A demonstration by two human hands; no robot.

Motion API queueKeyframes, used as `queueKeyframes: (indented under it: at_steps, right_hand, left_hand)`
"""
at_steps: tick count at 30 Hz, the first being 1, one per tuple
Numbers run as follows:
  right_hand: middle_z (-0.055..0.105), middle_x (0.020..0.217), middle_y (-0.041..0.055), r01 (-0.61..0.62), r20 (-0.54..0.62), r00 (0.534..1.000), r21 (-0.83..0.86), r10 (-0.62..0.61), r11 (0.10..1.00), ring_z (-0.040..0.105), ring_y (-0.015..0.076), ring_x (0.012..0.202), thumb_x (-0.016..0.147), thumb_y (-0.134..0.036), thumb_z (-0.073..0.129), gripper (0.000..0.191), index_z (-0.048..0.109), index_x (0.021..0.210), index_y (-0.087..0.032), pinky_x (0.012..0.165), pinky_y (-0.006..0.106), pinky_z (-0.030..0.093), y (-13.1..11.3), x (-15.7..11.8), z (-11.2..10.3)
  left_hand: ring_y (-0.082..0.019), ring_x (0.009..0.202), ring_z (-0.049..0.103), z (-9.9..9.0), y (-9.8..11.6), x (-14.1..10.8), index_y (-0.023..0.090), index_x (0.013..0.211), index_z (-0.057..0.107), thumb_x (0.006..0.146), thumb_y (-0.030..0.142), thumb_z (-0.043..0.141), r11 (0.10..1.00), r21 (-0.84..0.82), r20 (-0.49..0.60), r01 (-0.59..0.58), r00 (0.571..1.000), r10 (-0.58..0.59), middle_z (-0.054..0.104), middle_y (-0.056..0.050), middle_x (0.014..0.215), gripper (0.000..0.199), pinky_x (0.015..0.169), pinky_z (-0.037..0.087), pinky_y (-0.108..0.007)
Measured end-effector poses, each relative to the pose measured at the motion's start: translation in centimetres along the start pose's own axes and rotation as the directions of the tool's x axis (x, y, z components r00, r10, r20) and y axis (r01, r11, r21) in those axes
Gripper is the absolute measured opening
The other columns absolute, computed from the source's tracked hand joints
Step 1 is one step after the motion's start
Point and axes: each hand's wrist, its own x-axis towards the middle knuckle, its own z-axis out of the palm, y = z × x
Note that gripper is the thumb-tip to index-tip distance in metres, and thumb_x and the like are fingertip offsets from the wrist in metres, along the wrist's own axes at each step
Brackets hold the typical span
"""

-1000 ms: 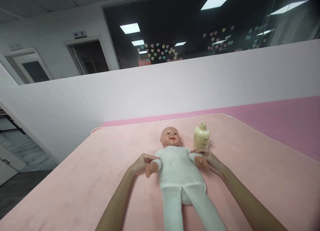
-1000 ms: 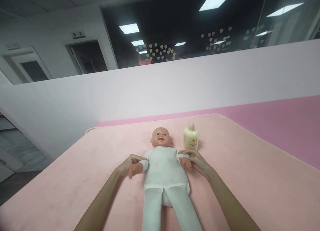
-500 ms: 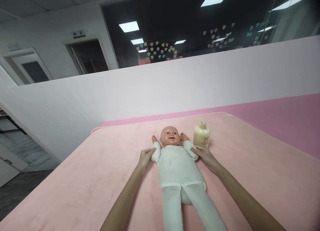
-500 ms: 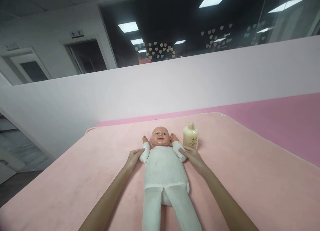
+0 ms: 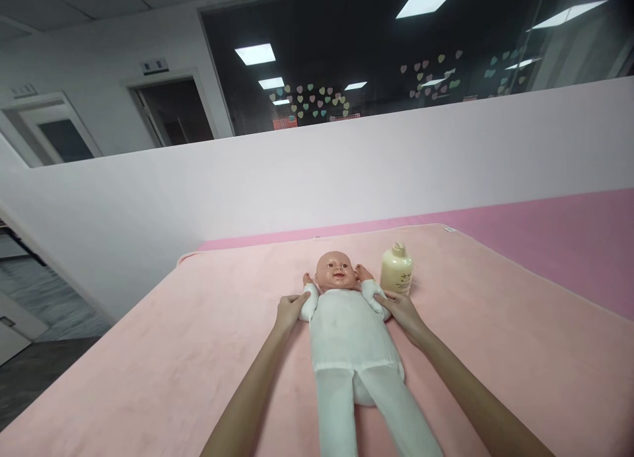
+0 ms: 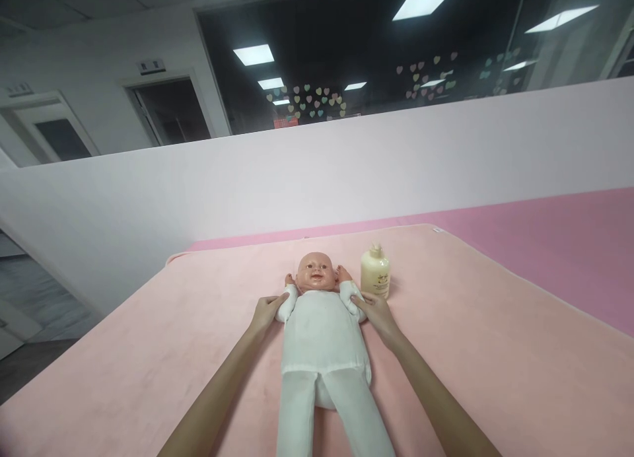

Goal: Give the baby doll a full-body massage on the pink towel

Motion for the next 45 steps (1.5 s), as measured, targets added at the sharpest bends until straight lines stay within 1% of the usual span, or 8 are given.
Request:
queueKeyframes:
  at_steps: [4,9,15,19,23,30,38,45]
  right_hand:
    - [0.069,0.095,0.0078,0.019,-0.024,1.000,0.008,-0.019,1.000,0.062,0.0266,0.091,0.060,-0.052,0.071,0.048,0.071,0.091,-0.016,0.073,0.033,0.050,0.0,0.0,0.0]
    - [0.070,0.085,0.0070,-0.025,-0.036,0.999,-0.045,0.024,0.999,0.063,0.0247,0.081,0.061,-0.051,0.069,0.043,0.071,0.085,-0.016,0.066,0.031,0.048,-0.2,0.3,0.3]
    - [0.067,0.070,0.0049,-0.066,-0.060,0.997,-0.149,0.057,0.987,0.059,0.0190,0.062,0.063,-0.049,0.067,0.038,0.070,0.076,-0.013,0.055,0.027,0.041,-0.3,1.1,0.7]
    - [0.065,0.064,0.0040,-0.023,-0.078,0.997,-0.196,0.008,0.980,0.057,0.0180,0.060,0.063,-0.051,0.065,0.039,0.068,0.067,-0.013,0.054,0.026,0.039,-0.4,1.1,0.8]
    - [0.068,0.079,0.0058,0.016,-0.002,1.000,-0.046,-0.016,0.999,0.060,0.0209,0.073,0.065,-0.053,0.066,0.041,0.070,0.080,-0.014,0.063,0.028,0.043,-0.5,0.2,0.5]
    - [0.068,0.100,0.0081,0.035,0.119,0.991,0.222,-0.063,0.974,0.057,0.0259,0.100,0.066,-0.050,0.070,0.039,0.071,0.090,-0.019,0.088,0.036,0.042,-0.6,-0.4,-0.5]
    - [0.066,0.105,0.0102,-0.062,0.390,0.921,0.130,0.007,0.990,0.058,0.0268,0.098,0.061,-0.045,0.075,0.048,0.069,0.101,-0.020,0.088,0.040,0.043,-1.6,-1.2,-1.6]
    - [0.062,0.112,0.0084,-0.053,0.433,0.901,0.055,0.023,0.997,0.052,0.0277,0.109,0.051,-0.031,0.080,0.034,0.070,0.083,-0.021,0.087,0.037,0.044,-1.3,-1.2,-2.6]
  left_hand:
    - [-0.015,0.059,0.053,0.0,0.1,-0.2,0.008,0.067,0.069,0.062,0.057,0.066,0.998,-0.062,0.019,-0.006,1.000,0.007,0.063,-0.008,0.065,0.049,0.052,0.036,-0.023]
    - [-0.023,0.083,0.063,-0.2,0.2,-0.1,0.012,0.111,0.064,0.062,0.047,0.072,0.989,-0.148,-0.014,-0.012,1.000,0.010,0.068,-0.014,0.096,0.061,0.069,0.047,-0.028]
    - [-0.027,0.102,0.059,-0.6,0.0,0.5,0.014,0.115,0.062,0.067,0.045,0.069,0.979,-0.202,0.189,0.006,0.982,0.033,0.063,-0.012,0.115,0.057,0.085,0.047,-0.035]
    - [-0.028,0.106,0.057,-0.8,-0.4,1.2,0.013,0.111,0.064,0.068,0.044,0.067,0.982,-0.190,0.235,-0.011,0.970,0.057,0.062,-0.012,0.115,0.054,0.091,0.044,-0.037]
    - [-0.026,0.111,0.054,-0.8,-0.1,0.8,0.014,0.115,0.062,0.069,0.043,0.067,0.969,-0.248,0.236,-0.018,0.969,0.078,0.059,-0.012,0.120,0.054,0.093,0.042,-0.033]
    - [-0.021,0.084,0.060,-1.5,0.9,-1.8,0.019,0.136,0.039,0.071,0.044,0.067,0.963,-0.268,0.210,-0.015,0.975,0.073,0.067,-0.008,0.094,0.075,0.070,0.046,-0.028]
    - [-0.028,0.102,0.055,-3.1,2.3,-3.1,0.014,0.100,0.070,0.061,0.031,0.075,0.965,-0.262,0.533,-0.033,0.828,0.173,0.066,-0.011,0.103,0.043,0.085,0.043,-0.036]
    - [-0.030,0.112,0.051,-3.8,1.1,-2.6,0.019,0.063,0.072,0.053,0.015,0.075,0.970,-0.243,0.571,-0.018,0.806,0.158,0.064,-0.011,0.111,0.011,0.092,0.041,-0.041]
